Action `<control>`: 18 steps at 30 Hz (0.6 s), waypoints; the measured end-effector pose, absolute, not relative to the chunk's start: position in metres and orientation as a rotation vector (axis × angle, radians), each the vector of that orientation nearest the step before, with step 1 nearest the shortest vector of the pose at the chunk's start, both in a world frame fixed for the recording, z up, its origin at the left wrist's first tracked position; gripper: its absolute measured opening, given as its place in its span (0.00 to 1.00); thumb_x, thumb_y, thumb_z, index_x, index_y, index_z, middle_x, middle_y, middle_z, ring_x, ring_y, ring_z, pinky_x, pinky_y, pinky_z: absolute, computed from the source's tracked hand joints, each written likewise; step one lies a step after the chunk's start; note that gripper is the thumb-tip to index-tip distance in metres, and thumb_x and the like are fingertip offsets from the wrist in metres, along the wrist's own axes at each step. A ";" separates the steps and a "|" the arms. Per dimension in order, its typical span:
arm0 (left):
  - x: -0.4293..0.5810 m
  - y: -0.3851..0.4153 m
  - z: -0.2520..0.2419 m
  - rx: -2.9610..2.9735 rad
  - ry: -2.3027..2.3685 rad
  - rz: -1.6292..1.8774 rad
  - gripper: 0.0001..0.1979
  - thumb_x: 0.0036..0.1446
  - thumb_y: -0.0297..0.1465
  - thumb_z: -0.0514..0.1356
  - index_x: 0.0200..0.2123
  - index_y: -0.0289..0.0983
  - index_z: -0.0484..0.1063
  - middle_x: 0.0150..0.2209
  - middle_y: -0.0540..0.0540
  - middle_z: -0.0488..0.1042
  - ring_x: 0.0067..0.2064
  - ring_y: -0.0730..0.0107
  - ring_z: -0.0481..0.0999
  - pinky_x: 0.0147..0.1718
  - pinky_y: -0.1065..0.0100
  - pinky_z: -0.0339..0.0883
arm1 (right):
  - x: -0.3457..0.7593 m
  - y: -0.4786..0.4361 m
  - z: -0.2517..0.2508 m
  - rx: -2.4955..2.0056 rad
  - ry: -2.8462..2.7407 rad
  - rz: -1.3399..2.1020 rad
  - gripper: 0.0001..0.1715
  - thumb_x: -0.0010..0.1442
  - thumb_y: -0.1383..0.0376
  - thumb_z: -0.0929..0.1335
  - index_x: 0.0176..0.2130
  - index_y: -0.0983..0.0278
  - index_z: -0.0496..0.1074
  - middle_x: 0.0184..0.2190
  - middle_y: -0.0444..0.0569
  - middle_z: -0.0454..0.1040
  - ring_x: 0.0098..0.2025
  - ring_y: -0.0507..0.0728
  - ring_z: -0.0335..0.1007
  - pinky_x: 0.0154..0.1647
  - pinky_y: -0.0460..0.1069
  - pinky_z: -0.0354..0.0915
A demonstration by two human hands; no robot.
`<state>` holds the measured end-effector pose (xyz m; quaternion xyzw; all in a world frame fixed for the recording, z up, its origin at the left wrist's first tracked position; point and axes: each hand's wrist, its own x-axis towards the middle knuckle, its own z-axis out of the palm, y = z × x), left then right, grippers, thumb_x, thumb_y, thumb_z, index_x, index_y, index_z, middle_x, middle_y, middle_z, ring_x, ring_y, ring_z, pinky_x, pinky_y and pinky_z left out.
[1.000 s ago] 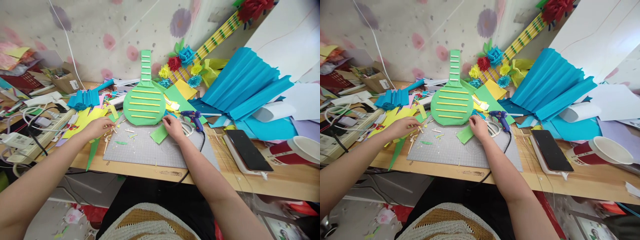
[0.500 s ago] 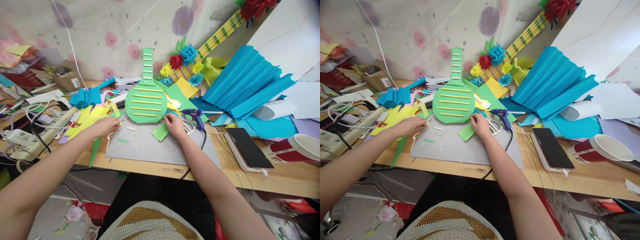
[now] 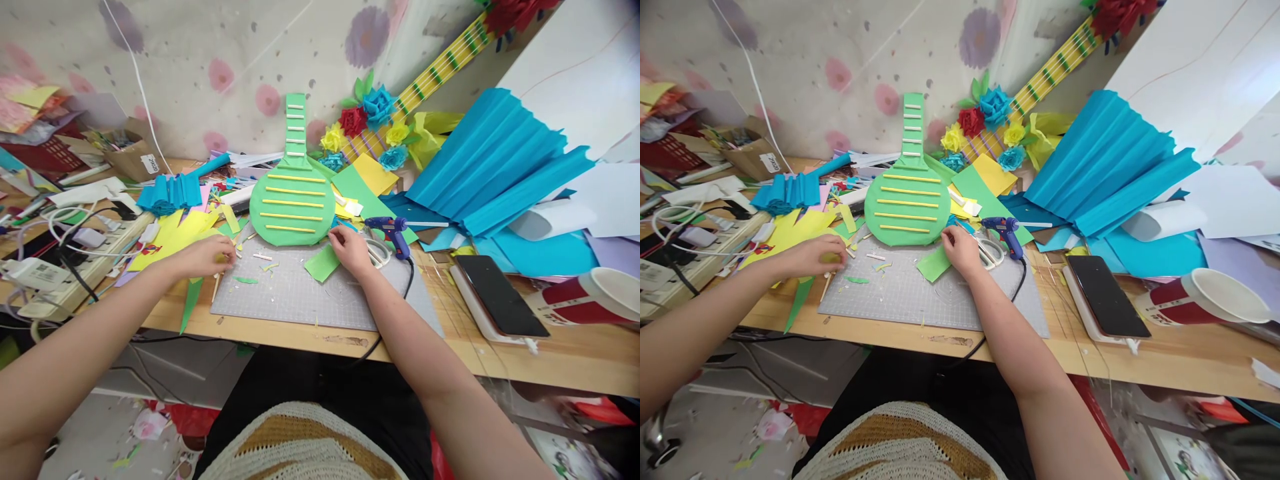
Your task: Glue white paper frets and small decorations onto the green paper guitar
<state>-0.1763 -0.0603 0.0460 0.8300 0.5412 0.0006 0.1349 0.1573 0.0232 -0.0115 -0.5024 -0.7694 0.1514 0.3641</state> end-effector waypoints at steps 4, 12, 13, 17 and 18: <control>-0.180 -0.066 0.049 2.274 1.543 -0.134 0.10 0.47 0.39 0.57 0.29 0.38 0.71 0.35 0.45 0.70 0.38 0.66 0.69 0.40 0.67 0.63 | 0.157 0.024 -0.013 -1.276 -1.989 0.386 0.11 0.56 0.63 0.61 0.33 0.62 0.71 0.32 0.50 0.75 0.33 0.58 0.69 0.34 0.52 0.63; -0.188 -0.064 0.047 2.158 1.576 -0.164 0.11 0.45 0.38 0.56 0.28 0.38 0.70 0.33 0.46 0.72 0.34 0.67 0.70 0.34 0.70 0.63 | 0.157 0.023 -0.012 -1.293 -1.985 0.381 0.11 0.56 0.62 0.61 0.33 0.62 0.71 0.32 0.50 0.75 0.32 0.58 0.69 0.34 0.51 0.62; -0.189 -0.064 0.047 2.137 1.590 -0.151 0.11 0.46 0.39 0.55 0.28 0.38 0.70 0.33 0.46 0.72 0.34 0.67 0.71 0.33 0.70 0.63 | 0.157 0.023 -0.011 -1.289 -1.985 0.382 0.11 0.56 0.63 0.61 0.33 0.62 0.71 0.32 0.50 0.75 0.32 0.58 0.69 0.34 0.51 0.62; -0.188 -0.064 0.050 2.015 1.689 0.004 0.16 0.47 0.44 0.55 0.29 0.38 0.71 0.31 0.46 0.73 0.31 0.67 0.71 0.30 0.69 0.64 | 0.157 0.021 -0.009 -1.285 -1.979 0.387 0.10 0.56 0.63 0.61 0.32 0.62 0.71 0.31 0.49 0.75 0.32 0.57 0.69 0.34 0.51 0.62; -0.187 -0.064 0.050 2.000 1.718 0.076 0.17 0.47 0.46 0.55 0.30 0.38 0.70 0.30 0.46 0.73 0.29 0.67 0.71 0.29 0.69 0.64 | 0.157 0.021 -0.009 -1.290 -1.977 0.387 0.10 0.56 0.63 0.61 0.32 0.62 0.71 0.30 0.49 0.75 0.32 0.57 0.69 0.34 0.51 0.62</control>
